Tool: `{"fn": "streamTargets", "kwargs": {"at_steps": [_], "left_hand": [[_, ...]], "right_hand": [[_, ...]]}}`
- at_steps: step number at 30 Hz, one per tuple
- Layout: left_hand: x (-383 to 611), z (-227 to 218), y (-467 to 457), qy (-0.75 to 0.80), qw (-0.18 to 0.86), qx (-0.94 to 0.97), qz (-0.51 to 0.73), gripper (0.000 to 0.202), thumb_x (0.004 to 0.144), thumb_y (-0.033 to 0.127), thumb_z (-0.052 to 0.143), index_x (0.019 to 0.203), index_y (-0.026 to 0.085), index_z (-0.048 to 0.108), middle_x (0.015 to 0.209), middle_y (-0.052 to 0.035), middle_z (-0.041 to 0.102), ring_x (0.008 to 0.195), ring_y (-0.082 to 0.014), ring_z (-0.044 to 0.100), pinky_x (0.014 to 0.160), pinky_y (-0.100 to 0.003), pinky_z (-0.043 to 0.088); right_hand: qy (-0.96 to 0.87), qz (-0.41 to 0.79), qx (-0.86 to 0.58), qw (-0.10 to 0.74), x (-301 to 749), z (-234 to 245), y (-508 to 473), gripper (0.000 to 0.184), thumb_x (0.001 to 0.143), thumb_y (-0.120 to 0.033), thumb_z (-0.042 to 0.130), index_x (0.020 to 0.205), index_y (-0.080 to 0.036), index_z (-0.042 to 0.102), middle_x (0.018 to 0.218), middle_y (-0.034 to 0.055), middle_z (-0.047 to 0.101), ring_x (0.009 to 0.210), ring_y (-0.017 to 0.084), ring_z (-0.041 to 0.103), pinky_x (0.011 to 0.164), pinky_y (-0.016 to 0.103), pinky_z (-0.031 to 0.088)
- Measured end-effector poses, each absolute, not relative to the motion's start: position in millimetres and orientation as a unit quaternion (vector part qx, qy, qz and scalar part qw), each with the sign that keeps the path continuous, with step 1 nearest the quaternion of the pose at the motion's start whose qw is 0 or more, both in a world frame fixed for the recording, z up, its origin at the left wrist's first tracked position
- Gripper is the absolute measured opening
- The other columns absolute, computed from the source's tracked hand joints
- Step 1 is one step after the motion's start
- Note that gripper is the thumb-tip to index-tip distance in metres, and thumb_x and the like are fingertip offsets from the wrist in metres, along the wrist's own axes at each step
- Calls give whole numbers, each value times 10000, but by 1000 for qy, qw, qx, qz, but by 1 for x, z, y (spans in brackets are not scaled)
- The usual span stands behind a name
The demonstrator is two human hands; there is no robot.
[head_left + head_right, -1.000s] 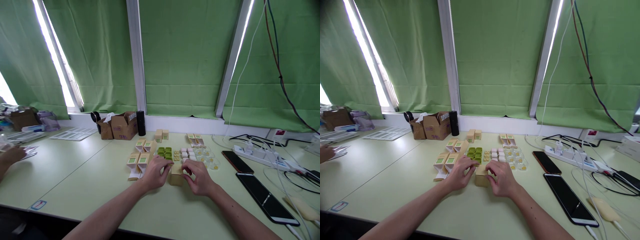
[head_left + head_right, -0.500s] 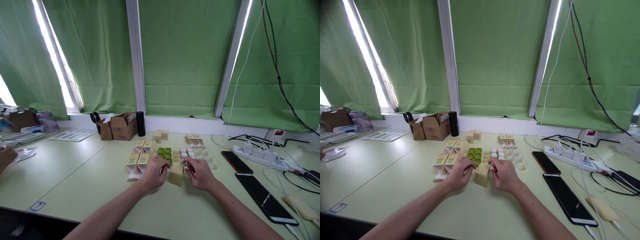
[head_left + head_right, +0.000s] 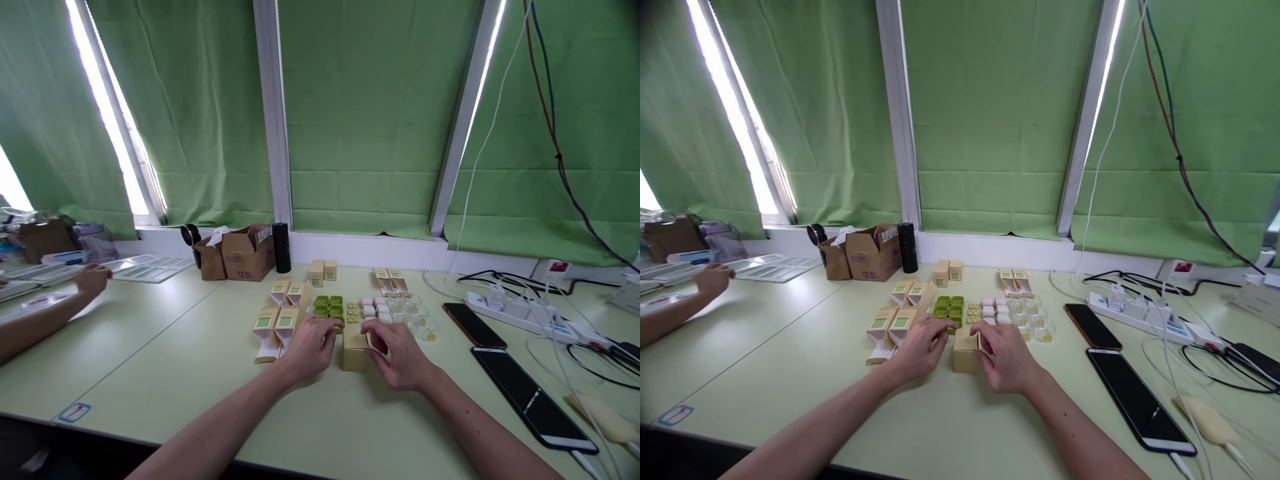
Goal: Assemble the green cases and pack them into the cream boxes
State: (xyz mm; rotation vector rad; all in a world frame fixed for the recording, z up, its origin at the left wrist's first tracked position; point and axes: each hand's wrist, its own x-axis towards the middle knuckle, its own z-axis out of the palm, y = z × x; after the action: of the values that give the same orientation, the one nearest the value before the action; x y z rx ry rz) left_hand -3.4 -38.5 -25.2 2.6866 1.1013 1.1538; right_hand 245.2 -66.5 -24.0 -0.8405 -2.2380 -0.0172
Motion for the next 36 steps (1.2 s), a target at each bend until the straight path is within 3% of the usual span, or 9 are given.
{"fn": "streamTargets", "kwargs": {"at_steps": [4, 8, 17, 24, 30, 36], "left_hand": [[-3, -24, -39, 354, 7, 856, 376, 236, 927, 92, 514, 1001, 209, 706, 743, -24, 729, 718, -222, 658, 793, -369, 505], [-3, -23, -40, 331, 19, 864, 379, 220, 899, 64, 514, 936, 210, 674, 804, -30, 748, 721, -213, 652, 781, -367, 486], [-5, -20, -41, 308, 26, 862, 402, 174, 918, 94, 493, 873, 202, 623, 761, -24, 707, 701, -196, 602, 779, -379, 452], [-1, -11, -50, 302, -7, 862, 408, 129, 939, 149, 540, 1022, 205, 621, 906, -68, 700, 859, -248, 620, 851, -432, 472], [9, 3, -63, 277, -44, 903, 326, 348, 935, 212, 599, 1282, 220, 568, 1262, -114, 680, 1161, -315, 580, 1038, -516, 445], [22, 11, -67, 315, -51, 924, 209, 419, 921, 324, 679, 1304, 213, 552, 1263, -116, 683, 1246, -353, 529, 1121, -550, 391]], "right_hand": [[-864, -11, -337, 373, 248, -26, -63, 395, 793, -97, 571, 1163, -229, 530, 687, -51, 578, 569, 155, 528, 575, 276, 299], [-857, -33, -363, 365, 247, -28, -59, 367, 835, -95, 545, 1177, -227, 525, 689, -42, 634, 565, 172, 568, 575, 284, 291], [-802, -70, -522, 283, 243, -33, -52, 354, 846, -45, 529, 1140, -240, 521, 712, -31, 712, 582, 203, 648, 559, 290, 196], [-776, -79, -565, 271, 241, -31, -53, 328, 843, -29, 555, 1096, -238, 549, 716, -28, 722, 586, 189, 642, 562, 290, 171], [-757, -64, -597, 256, 239, -28, -54, 330, 846, -51, 557, 1119, -236, 568, 737, -21, 730, 620, 187, 651, 571, 282, 172], [-748, -58, -606, 264, 238, -28, -53, 367, 839, -65, 568, 1164, -236, 579, 743, -17, 728, 636, 189, 647, 579, 286, 179]]}}
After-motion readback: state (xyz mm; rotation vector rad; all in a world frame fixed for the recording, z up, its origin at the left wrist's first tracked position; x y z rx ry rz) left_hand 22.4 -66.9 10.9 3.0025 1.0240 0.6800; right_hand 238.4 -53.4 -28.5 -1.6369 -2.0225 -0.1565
